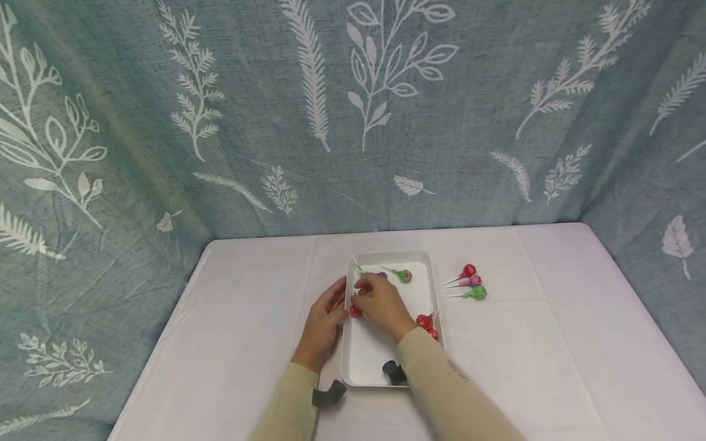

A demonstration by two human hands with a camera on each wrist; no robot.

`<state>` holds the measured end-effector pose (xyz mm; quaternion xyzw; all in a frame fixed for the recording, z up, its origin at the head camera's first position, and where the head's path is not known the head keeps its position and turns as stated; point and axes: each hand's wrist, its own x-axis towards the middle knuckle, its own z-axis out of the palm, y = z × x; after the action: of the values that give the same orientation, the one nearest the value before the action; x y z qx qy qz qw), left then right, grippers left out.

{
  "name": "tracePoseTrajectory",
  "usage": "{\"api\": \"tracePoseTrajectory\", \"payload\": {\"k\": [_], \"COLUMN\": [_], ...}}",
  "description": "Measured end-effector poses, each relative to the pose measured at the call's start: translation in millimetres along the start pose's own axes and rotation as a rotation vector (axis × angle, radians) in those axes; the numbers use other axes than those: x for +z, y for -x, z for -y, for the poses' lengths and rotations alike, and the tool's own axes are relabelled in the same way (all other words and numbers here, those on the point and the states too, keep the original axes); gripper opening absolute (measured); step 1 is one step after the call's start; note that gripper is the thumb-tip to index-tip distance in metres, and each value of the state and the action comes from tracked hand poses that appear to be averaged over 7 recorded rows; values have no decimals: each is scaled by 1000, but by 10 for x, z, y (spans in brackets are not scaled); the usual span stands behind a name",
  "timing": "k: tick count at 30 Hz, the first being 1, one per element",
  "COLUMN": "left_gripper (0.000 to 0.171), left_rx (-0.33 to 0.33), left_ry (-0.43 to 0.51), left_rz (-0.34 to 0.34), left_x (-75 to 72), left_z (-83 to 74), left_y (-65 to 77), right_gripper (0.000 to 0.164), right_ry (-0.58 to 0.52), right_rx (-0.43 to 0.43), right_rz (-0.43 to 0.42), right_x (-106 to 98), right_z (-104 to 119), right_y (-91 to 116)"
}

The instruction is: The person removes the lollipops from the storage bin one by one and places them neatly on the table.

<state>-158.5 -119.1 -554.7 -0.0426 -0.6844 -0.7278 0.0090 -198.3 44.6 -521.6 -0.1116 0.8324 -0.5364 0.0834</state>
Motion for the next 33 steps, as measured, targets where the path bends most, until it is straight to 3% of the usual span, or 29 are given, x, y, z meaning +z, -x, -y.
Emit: {"api": "tracePoseTrajectory", "payload": {"k": [6,16,21,33], "left_gripper": [68,70,70,72], "left_rx": [12,21,14,2], "left_ry": [16,50,8,-13], "left_rz": [7,18,10,6], "left_x": [-6,-26,-35,-48], "left_z": [6,30,32,45], "left_y": [2,4,18,24], "right_gripper": [22,25,29,24], "right_ry": [76,160,200,208], "right_rx": [11,-39,-64,-78], "right_rz": [27,89,126,94], "right_x": [20,51,57,82], "right_z": [-13,-21,-14,-4], "right_y": [11,26,42,54]}}
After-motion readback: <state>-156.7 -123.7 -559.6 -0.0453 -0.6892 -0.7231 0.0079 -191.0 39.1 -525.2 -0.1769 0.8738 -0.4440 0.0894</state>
